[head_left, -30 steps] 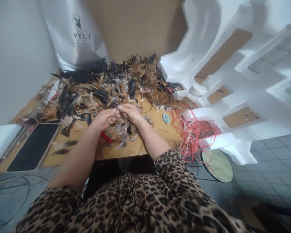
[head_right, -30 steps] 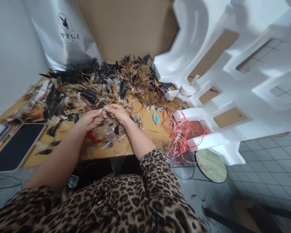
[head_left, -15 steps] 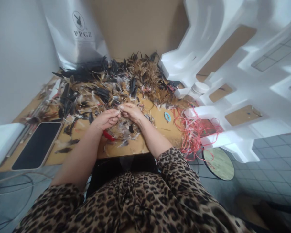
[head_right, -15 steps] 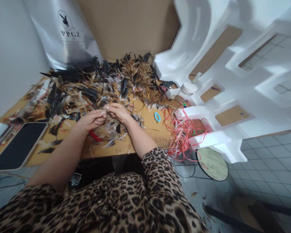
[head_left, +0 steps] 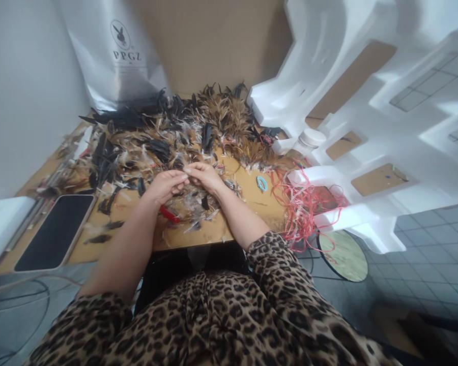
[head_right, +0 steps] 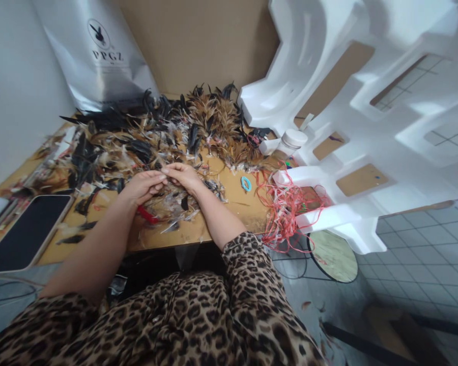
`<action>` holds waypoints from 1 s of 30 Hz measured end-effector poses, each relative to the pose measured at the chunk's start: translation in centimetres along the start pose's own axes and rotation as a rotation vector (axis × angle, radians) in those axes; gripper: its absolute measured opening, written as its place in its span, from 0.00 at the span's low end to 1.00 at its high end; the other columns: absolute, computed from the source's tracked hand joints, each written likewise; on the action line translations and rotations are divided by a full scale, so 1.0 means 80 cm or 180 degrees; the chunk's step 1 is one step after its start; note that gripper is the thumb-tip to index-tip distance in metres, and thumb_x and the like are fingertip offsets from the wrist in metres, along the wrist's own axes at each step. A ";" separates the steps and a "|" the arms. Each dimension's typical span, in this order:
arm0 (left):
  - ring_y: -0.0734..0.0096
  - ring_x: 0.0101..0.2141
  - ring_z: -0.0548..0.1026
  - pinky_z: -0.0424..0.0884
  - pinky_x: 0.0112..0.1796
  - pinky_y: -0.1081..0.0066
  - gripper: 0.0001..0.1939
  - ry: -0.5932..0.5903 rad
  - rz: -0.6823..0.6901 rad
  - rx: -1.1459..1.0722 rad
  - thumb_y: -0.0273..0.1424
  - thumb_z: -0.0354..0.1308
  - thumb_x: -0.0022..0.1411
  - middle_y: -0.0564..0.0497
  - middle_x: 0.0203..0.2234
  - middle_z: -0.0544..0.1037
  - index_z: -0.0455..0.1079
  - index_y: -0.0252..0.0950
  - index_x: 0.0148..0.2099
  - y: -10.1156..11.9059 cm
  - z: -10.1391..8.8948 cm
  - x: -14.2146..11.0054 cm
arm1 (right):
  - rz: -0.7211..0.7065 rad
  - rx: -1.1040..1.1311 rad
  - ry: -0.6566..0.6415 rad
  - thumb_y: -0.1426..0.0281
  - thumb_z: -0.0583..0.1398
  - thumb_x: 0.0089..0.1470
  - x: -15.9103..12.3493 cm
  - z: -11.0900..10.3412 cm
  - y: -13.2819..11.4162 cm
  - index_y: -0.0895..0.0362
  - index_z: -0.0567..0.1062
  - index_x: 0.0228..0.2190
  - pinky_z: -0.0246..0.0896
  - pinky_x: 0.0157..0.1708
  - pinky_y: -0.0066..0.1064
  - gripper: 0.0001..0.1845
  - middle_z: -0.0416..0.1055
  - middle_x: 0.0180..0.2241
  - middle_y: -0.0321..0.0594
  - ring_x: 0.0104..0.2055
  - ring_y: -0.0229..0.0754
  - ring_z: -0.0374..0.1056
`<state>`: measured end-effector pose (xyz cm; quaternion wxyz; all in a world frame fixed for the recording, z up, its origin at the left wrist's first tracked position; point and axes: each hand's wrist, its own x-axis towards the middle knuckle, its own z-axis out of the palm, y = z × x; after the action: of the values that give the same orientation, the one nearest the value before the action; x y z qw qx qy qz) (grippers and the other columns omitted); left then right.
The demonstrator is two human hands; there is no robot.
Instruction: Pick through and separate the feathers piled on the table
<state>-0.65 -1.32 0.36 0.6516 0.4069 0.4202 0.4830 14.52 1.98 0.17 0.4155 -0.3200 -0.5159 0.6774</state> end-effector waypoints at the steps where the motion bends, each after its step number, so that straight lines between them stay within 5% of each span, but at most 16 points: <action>1: 0.85 0.14 0.60 0.51 0.14 0.82 0.09 0.0056 0.0128 0.0188 0.30 0.66 0.44 0.49 0.16 0.71 0.73 0.29 0.26 -0.002 0.000 0.001 | 0.0002 -0.0067 0.0048 0.58 0.66 0.39 0.000 0.000 0.000 0.60 0.72 0.29 0.42 0.17 0.20 0.19 0.61 0.14 0.27 0.16 0.26 0.51; 7: 0.82 0.14 0.64 0.57 0.16 0.79 0.10 0.0318 0.0376 0.0757 0.33 0.65 0.45 0.49 0.17 0.73 0.75 0.31 0.29 -0.005 0.003 0.002 | -0.0154 -0.0263 0.0134 0.58 0.66 0.38 -0.004 0.002 -0.005 0.61 0.70 0.24 0.43 0.17 0.20 0.19 0.63 0.15 0.28 0.16 0.25 0.51; 16: 0.83 0.17 0.64 0.57 0.17 0.80 0.10 0.0605 0.0438 0.0322 0.31 0.66 0.41 0.49 0.21 0.75 0.73 0.30 0.28 0.004 0.002 0.002 | -0.0262 -0.0481 0.0326 0.60 0.64 0.41 0.001 -0.004 -0.002 0.61 0.73 0.27 0.46 0.18 0.22 0.16 0.61 0.14 0.28 0.16 0.27 0.52; 22: 0.84 0.18 0.65 0.54 0.17 0.82 0.10 0.1212 0.0721 -0.0377 0.29 0.65 0.42 0.51 0.23 0.76 0.71 0.31 0.29 0.005 -0.011 0.010 | -0.0531 -0.2180 0.0370 0.64 0.61 0.44 0.004 -0.023 -0.008 0.61 0.75 0.25 0.55 0.28 0.23 0.11 0.70 0.23 0.35 0.25 0.31 0.62; 26: 0.85 0.18 0.65 0.55 0.17 0.82 0.10 0.1306 0.0669 -0.0408 0.29 0.65 0.42 0.51 0.24 0.75 0.71 0.31 0.29 0.005 -0.012 0.011 | -0.0510 -0.3256 0.0002 0.64 0.59 0.46 -0.004 -0.019 -0.015 0.59 0.76 0.26 0.53 0.29 0.24 0.10 0.72 0.25 0.36 0.27 0.33 0.63; 30: 0.85 0.18 0.65 0.55 0.17 0.82 0.10 0.1311 0.0639 -0.0376 0.29 0.64 0.42 0.51 0.24 0.75 0.71 0.31 0.29 0.004 -0.011 0.011 | -0.0396 -0.4264 0.0063 0.63 0.61 0.44 -0.012 -0.006 -0.014 0.56 0.76 0.26 0.51 0.28 0.27 0.10 0.73 0.27 0.39 0.29 0.37 0.63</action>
<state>-1.38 -0.29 0.25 0.5236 0.3006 0.4727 0.6419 15.65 1.49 1.09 0.1702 -0.4845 -0.8384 0.1829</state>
